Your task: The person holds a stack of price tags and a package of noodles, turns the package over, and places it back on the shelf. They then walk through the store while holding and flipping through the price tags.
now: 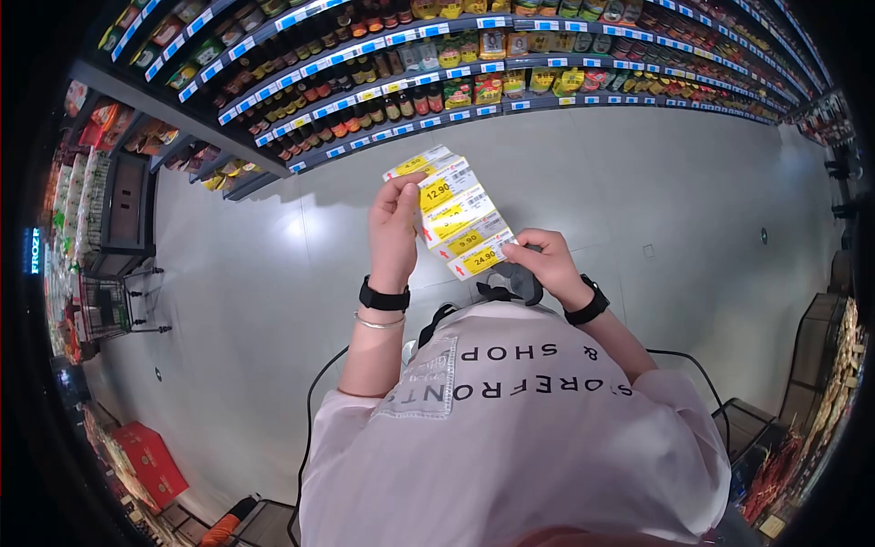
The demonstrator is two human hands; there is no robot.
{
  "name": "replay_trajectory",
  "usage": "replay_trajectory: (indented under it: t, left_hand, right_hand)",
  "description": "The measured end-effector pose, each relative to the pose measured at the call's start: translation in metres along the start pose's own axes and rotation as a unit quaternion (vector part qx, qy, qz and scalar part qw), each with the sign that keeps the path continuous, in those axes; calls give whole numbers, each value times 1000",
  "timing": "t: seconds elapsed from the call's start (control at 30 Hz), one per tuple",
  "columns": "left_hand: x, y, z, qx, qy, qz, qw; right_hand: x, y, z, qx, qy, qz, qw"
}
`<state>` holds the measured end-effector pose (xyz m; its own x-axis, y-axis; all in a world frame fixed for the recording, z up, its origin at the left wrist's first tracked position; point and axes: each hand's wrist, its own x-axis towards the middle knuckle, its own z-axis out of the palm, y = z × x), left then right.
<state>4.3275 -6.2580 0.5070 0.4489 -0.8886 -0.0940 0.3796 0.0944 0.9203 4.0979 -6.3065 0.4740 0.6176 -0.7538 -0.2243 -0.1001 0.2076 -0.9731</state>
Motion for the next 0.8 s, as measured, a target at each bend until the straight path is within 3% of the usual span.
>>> replay_trajectory:
  t: [0.53, 0.8]
  left_hand:
    - [10, -3, -1, 33, 11, 22, 999]
    - [16, 0, -4, 78, -5, 25, 997]
  right_hand:
    - [0, -6, 3, -2, -33, -18, 999]
    - [16, -13, -12, -91, -71, -94, 989]
